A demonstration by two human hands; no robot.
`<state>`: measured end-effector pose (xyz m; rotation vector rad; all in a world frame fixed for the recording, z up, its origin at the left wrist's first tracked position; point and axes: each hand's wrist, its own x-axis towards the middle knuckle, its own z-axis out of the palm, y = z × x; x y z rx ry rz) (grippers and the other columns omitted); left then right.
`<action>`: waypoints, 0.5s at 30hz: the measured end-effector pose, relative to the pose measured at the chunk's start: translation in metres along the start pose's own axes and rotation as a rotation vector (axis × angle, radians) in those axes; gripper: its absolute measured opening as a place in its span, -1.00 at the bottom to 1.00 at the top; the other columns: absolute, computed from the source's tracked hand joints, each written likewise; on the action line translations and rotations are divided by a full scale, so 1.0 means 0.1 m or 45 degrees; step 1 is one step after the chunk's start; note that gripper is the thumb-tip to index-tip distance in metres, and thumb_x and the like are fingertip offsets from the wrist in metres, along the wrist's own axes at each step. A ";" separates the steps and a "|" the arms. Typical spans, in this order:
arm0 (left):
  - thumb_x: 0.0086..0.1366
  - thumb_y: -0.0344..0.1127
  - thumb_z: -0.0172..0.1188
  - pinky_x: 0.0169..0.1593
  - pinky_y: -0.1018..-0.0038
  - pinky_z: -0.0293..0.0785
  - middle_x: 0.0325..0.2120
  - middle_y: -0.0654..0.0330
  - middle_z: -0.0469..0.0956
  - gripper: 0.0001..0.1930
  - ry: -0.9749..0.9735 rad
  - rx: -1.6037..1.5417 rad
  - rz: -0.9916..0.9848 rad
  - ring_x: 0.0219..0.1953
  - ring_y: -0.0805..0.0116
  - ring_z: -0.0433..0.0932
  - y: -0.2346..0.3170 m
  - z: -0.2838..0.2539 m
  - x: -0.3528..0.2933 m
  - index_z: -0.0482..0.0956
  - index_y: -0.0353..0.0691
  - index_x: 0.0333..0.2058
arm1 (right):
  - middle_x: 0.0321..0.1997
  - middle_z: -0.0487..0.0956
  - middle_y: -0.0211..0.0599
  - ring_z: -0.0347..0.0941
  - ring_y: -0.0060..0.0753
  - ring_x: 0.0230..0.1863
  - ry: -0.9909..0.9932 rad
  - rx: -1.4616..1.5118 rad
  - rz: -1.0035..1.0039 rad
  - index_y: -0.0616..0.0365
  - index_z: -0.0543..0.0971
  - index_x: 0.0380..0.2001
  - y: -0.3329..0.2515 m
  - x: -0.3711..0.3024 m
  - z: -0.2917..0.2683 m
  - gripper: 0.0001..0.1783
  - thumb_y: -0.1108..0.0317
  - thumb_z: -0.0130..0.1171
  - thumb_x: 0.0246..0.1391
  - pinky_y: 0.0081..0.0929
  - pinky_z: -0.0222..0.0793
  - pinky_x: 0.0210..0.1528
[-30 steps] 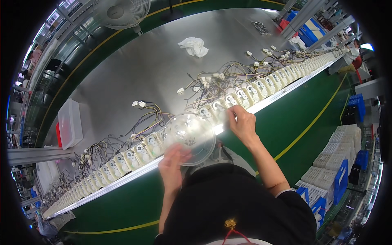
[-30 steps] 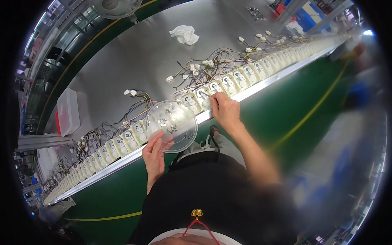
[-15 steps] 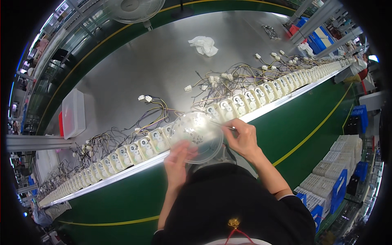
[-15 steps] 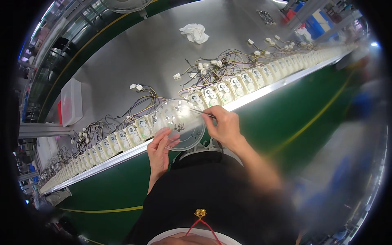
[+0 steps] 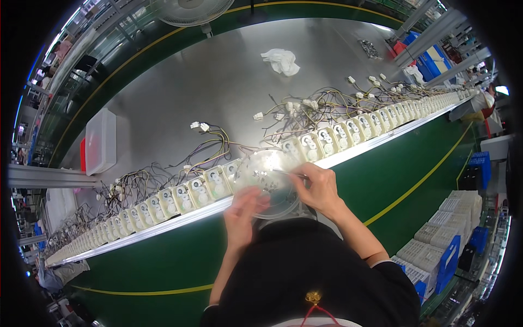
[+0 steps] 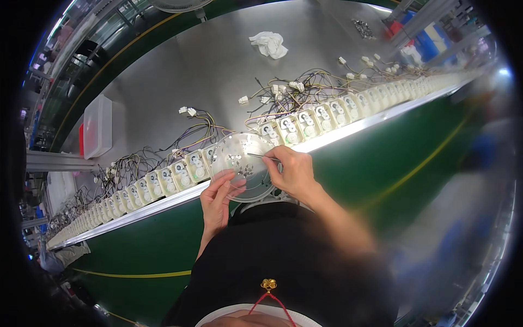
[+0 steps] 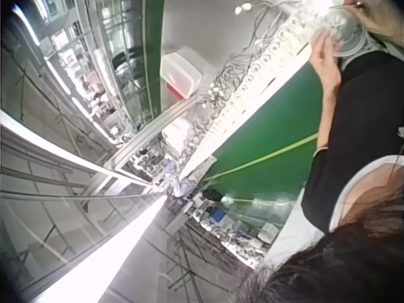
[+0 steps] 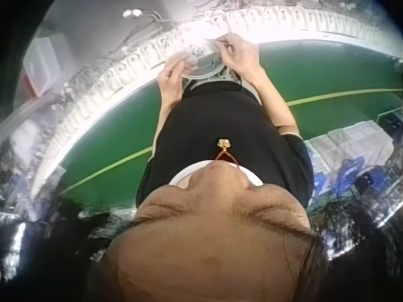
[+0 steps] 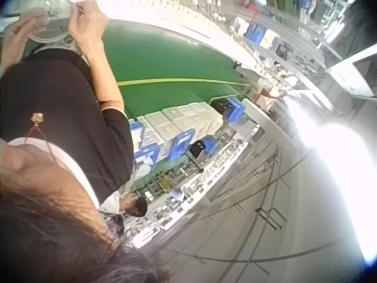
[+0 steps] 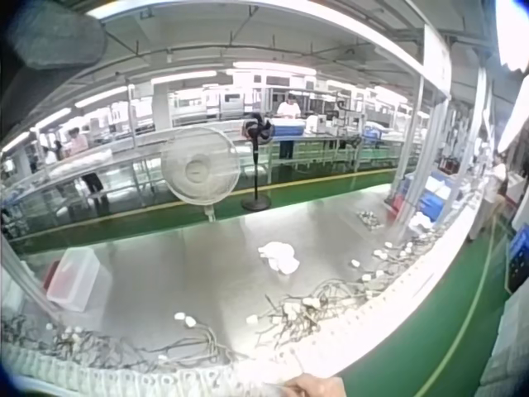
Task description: Assembling LED light components on a production line.
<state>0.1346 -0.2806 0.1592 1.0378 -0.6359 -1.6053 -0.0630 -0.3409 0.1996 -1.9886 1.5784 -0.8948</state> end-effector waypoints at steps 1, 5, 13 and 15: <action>0.31 -0.50 -0.07 -0.04 0.24 0.52 0.03 0.07 0.32 -0.77 0.000 0.005 0.007 -0.10 0.06 0.52 0.00 -0.01 -0.01 0.47 -0.45 -0.11 | -0.57 0.55 -0.23 0.47 -0.25 -0.63 -0.006 0.034 -0.007 0.17 0.56 -0.53 0.01 0.00 0.00 -0.90 0.38 0.24 -0.10 -0.42 0.35 -0.56; 0.31 -0.51 -0.07 -0.04 0.25 0.52 0.03 0.07 0.32 -0.77 0.013 0.004 0.014 -0.10 0.06 0.52 0.00 -0.04 -0.01 0.47 -0.45 -0.11 | -0.55 0.57 -0.23 0.46 -0.31 -0.64 -0.016 0.065 -0.020 0.20 0.58 -0.52 -0.01 0.01 -0.03 -0.90 0.40 0.23 -0.12 -0.52 0.32 -0.60; 0.31 -0.52 -0.07 -0.06 0.28 0.53 0.03 0.07 0.32 -0.77 -0.013 -0.019 0.022 -0.10 0.05 0.52 0.01 -0.05 -0.04 0.47 -0.46 -0.12 | -0.55 0.56 -0.27 0.42 -0.33 -0.68 0.010 0.015 -0.091 0.16 0.58 -0.53 -0.09 0.06 0.01 -0.92 0.40 0.24 -0.13 -0.52 0.28 -0.61; 0.30 -0.52 -0.07 -0.06 0.29 0.53 0.03 0.07 0.32 -0.77 -0.007 -0.010 0.026 -0.11 0.05 0.52 0.01 -0.05 -0.04 0.47 -0.46 -0.12 | -0.56 0.56 -0.27 0.40 -0.34 -0.69 0.012 0.009 -0.107 0.15 0.58 -0.53 -0.09 0.06 0.02 -0.93 0.40 0.24 -0.13 -0.52 0.27 -0.62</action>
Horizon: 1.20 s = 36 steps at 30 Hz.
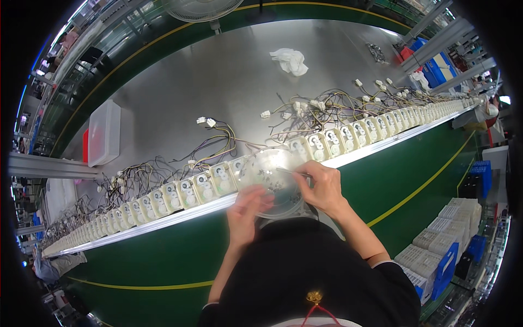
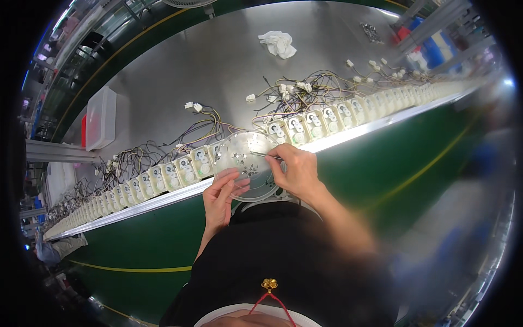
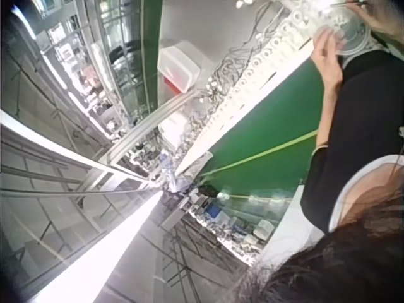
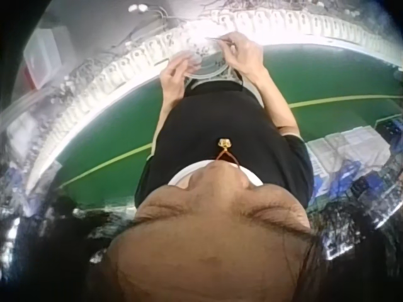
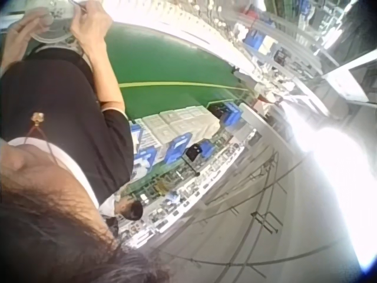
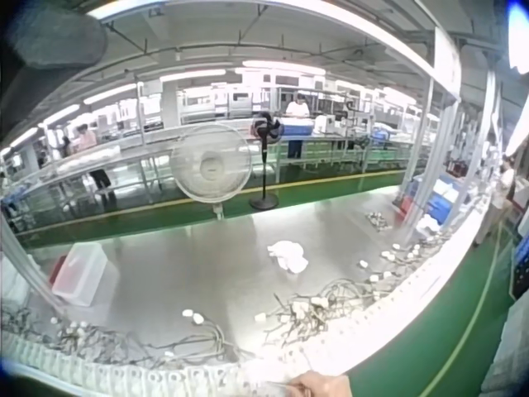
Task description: Assembling LED light components on a production line.
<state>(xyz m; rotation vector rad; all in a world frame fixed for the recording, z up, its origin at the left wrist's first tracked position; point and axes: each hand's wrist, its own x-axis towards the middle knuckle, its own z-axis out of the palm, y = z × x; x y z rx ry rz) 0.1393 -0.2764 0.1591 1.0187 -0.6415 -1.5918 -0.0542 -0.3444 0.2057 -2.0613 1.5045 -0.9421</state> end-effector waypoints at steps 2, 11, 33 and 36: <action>0.30 -0.52 -0.06 -0.06 0.29 0.53 0.03 0.06 0.32 -0.77 0.011 0.011 0.004 -0.11 0.06 0.53 0.00 0.00 0.00 0.47 -0.46 -0.12 | -0.58 0.55 -0.26 0.39 -0.34 -0.71 0.005 -0.042 -0.009 0.16 0.57 -0.54 0.00 0.00 0.00 -0.92 0.41 0.24 -0.13 -0.51 0.27 -0.62; 0.30 -0.53 -0.06 -0.06 0.28 0.53 0.02 0.05 0.32 -0.77 0.047 -0.007 0.006 -0.12 0.05 0.53 0.00 -0.02 -0.03 0.46 -0.48 -0.12 | -0.64 0.52 -0.26 0.37 -0.40 -0.74 -0.093 0.114 0.209 0.17 0.56 -0.50 -0.02 -0.01 -0.03 -0.90 0.38 0.22 -0.05 -0.49 0.25 -0.65; 0.29 -0.50 -0.03 -0.05 0.24 0.52 0.01 0.07 0.34 -0.77 0.265 -0.069 0.019 -0.12 0.02 0.52 0.10 -0.24 -0.23 0.46 -0.48 -0.11 | -0.60 0.54 -0.14 0.45 -0.18 -0.67 0.201 -0.119 0.277 0.19 0.54 -0.50 0.56 0.08 0.13 -0.86 0.34 0.18 0.00 -0.38 0.33 -0.59; 0.29 -0.50 -0.03 -0.05 0.24 0.51 0.01 0.07 0.34 -0.76 0.257 -0.073 0.018 -0.11 0.02 0.52 0.11 -0.24 -0.23 0.46 -0.47 -0.11 | -0.58 0.55 -0.16 0.42 -0.37 -0.69 0.155 -0.159 0.259 0.26 0.54 -0.45 0.57 0.09 0.13 -0.83 0.35 0.16 0.03 -0.50 0.31 -0.58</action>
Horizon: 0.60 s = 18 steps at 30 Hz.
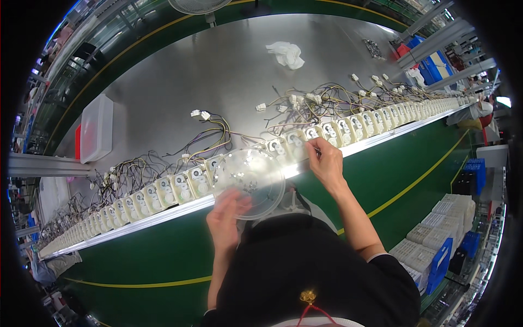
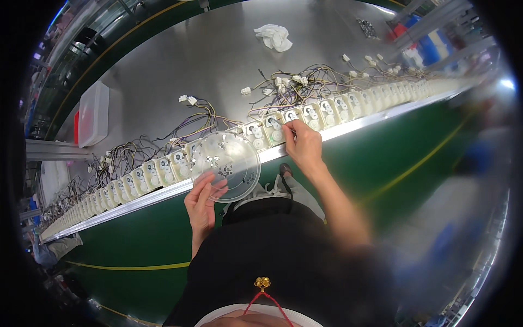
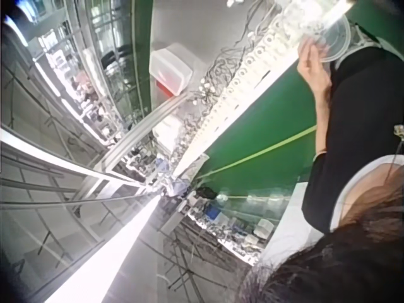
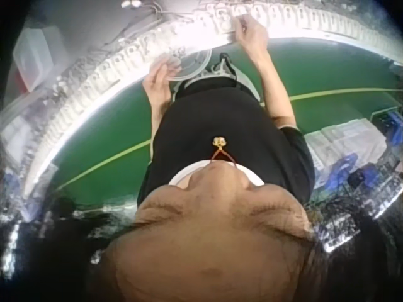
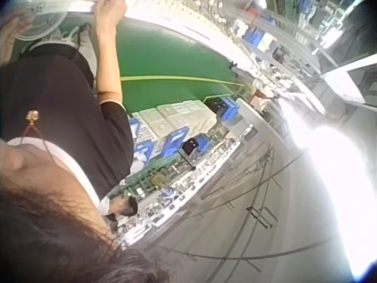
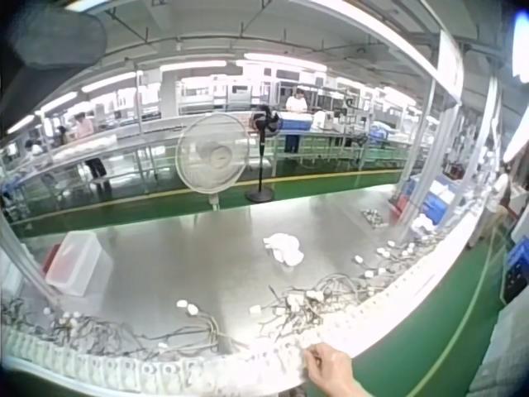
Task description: Assembling LED light components on a production line.
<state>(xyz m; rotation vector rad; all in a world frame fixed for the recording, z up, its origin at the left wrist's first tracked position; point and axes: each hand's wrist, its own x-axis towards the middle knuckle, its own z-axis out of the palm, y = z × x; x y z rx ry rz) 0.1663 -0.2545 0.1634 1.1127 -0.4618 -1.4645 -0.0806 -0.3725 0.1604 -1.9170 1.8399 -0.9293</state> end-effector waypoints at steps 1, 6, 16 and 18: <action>0.29 -0.50 -0.03 -0.04 0.23 0.51 0.02 0.07 0.34 -0.76 -0.004 0.005 -0.002 -0.11 0.02 0.52 0.00 0.00 0.00 0.46 -0.46 -0.11 | -0.58 0.56 -0.15 0.42 -0.36 -0.68 -0.007 -0.006 -0.006 0.26 0.54 -0.45 -0.01 0.00 0.00 -0.84 0.35 0.16 0.03 -0.49 0.31 -0.58; 0.29 -0.49 -0.03 -0.04 0.23 0.51 0.02 0.07 0.34 -0.77 -0.027 -0.006 0.004 -0.11 0.02 0.52 -0.01 -0.01 0.01 0.47 -0.45 -0.11 | -0.62 0.52 -0.14 0.44 -0.14 -0.65 0.024 -0.016 -0.032 0.19 0.53 -0.52 -0.03 0.01 0.01 -0.85 0.34 0.18 -0.01 -0.32 0.32 -0.58; 0.29 -0.50 -0.02 -0.06 0.24 0.52 0.01 0.06 0.35 -0.77 -0.032 -0.004 0.012 -0.12 0.02 0.52 -0.04 -0.02 0.02 0.46 -0.47 -0.11 | -0.58 0.55 -0.15 0.45 -0.26 -0.67 0.035 -0.088 -0.094 0.21 0.55 -0.45 -0.01 -0.03 -0.05 -0.87 0.36 0.17 0.00 -0.42 0.33 -0.57; 0.29 -0.50 -0.02 -0.06 0.24 0.52 0.00 0.06 0.35 -0.77 -0.030 -0.008 0.017 -0.12 0.02 0.52 -0.04 -0.02 0.01 0.46 -0.47 -0.11 | -0.57 0.55 -0.15 0.45 -0.28 -0.67 0.041 -0.091 -0.101 0.21 0.56 -0.45 -0.05 -0.03 -0.09 -0.87 0.36 0.18 -0.01 -0.43 0.32 -0.58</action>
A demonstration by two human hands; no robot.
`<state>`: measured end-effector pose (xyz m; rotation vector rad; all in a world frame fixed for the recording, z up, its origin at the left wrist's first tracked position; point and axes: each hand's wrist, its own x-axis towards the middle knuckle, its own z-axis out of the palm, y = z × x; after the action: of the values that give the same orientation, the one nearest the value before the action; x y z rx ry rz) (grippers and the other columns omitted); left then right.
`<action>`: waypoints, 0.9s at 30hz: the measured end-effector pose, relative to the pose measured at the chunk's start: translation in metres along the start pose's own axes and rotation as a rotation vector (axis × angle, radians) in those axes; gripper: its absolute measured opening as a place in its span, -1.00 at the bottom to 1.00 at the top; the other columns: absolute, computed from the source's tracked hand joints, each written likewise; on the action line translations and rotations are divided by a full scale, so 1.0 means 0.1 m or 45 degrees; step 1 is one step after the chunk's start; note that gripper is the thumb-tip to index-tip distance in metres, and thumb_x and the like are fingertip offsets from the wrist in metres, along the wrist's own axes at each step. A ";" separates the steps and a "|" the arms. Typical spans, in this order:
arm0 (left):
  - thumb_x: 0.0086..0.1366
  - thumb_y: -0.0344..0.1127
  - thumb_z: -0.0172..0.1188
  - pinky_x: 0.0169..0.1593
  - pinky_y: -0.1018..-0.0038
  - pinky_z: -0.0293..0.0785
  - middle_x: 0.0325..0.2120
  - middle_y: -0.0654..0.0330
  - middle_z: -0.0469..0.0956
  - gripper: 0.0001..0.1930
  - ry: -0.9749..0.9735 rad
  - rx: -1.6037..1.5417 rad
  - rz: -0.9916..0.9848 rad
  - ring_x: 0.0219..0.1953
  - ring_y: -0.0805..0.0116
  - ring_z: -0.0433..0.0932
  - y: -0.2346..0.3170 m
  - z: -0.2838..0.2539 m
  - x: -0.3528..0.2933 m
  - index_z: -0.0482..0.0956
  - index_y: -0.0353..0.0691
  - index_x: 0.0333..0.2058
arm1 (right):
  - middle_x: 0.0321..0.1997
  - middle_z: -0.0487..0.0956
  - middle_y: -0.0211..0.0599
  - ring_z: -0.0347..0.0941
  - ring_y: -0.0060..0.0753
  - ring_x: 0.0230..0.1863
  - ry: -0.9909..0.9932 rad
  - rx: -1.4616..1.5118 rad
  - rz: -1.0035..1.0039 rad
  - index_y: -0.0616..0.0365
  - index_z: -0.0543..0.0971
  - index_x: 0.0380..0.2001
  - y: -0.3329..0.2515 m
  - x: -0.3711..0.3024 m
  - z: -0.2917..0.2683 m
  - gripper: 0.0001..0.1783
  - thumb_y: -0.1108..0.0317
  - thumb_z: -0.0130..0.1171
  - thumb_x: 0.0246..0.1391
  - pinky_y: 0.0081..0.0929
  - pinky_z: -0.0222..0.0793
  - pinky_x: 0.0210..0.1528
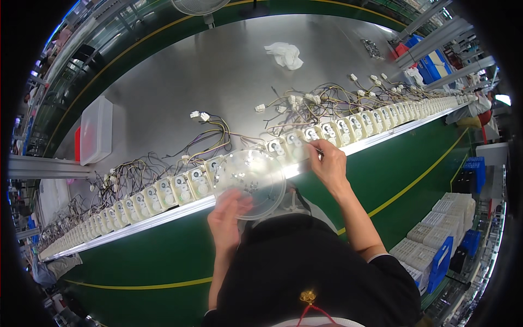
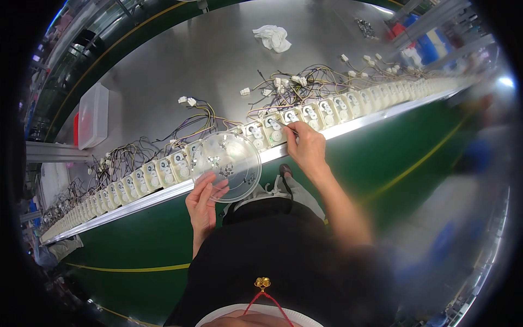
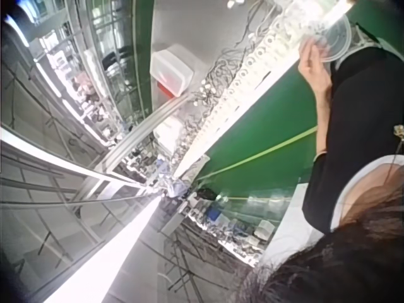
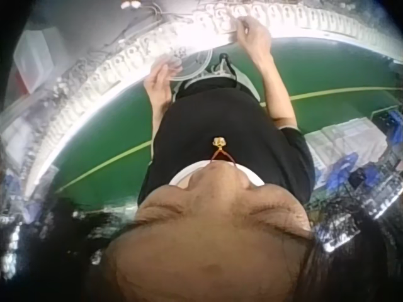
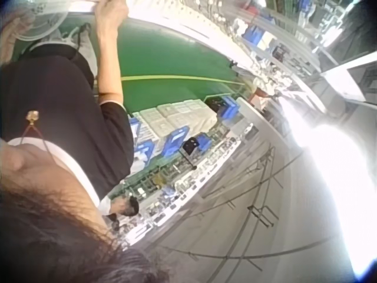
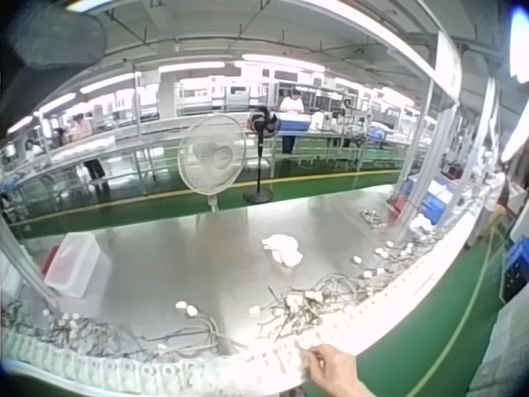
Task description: Assembling LED light components on a production line.
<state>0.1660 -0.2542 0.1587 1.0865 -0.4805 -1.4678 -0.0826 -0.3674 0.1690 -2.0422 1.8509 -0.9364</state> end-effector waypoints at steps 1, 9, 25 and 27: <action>0.29 -0.50 -0.02 -0.06 0.24 0.52 0.00 0.06 0.35 -0.77 0.001 -0.003 0.005 -0.12 0.02 0.52 0.00 0.00 0.00 0.46 -0.47 -0.11 | -0.58 0.55 -0.17 0.42 -0.34 -0.69 0.038 0.007 0.020 0.21 0.57 -0.44 -0.02 0.00 -0.04 -0.87 0.36 0.18 -0.01 -0.46 0.30 -0.60; 0.29 -0.49 -0.02 -0.06 0.24 0.52 0.01 0.06 0.35 -0.76 0.017 -0.017 0.001 -0.12 0.02 0.52 0.04 -0.01 0.03 0.46 -0.48 -0.12 | -0.58 0.56 -0.22 0.39 -0.42 -0.71 0.102 0.121 0.253 0.19 0.57 -0.46 -0.12 -0.04 -0.27 -0.88 0.36 0.22 -0.03 -0.52 0.28 -0.61; 0.29 -0.52 -0.04 -0.06 0.23 0.53 0.00 0.07 0.35 -0.77 -0.014 0.019 0.001 -0.11 0.01 0.52 0.03 -0.02 0.02 0.47 -0.46 -0.12 | -0.59 0.55 -0.24 0.40 -0.44 -0.71 -0.217 0.462 0.071 0.19 0.57 -0.46 -0.55 -0.28 -0.02 -0.88 0.37 0.24 -0.05 -0.55 0.30 -0.64; 0.29 -0.52 -0.05 -0.06 0.23 0.53 0.01 0.07 0.33 -0.77 -0.038 0.029 0.005 -0.10 0.00 0.51 0.02 -0.02 0.02 0.46 -0.47 -0.12 | -0.55 0.56 -0.21 0.41 -0.46 -0.72 -0.232 0.410 0.013 0.22 0.57 -0.44 -0.60 -0.26 -0.01 -0.90 0.42 0.23 -0.06 -0.55 0.28 -0.65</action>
<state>0.1690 -0.2557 0.1587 1.0825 -0.5216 -1.4796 -0.0349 -0.3323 0.1958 -1.8529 1.5059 -0.9410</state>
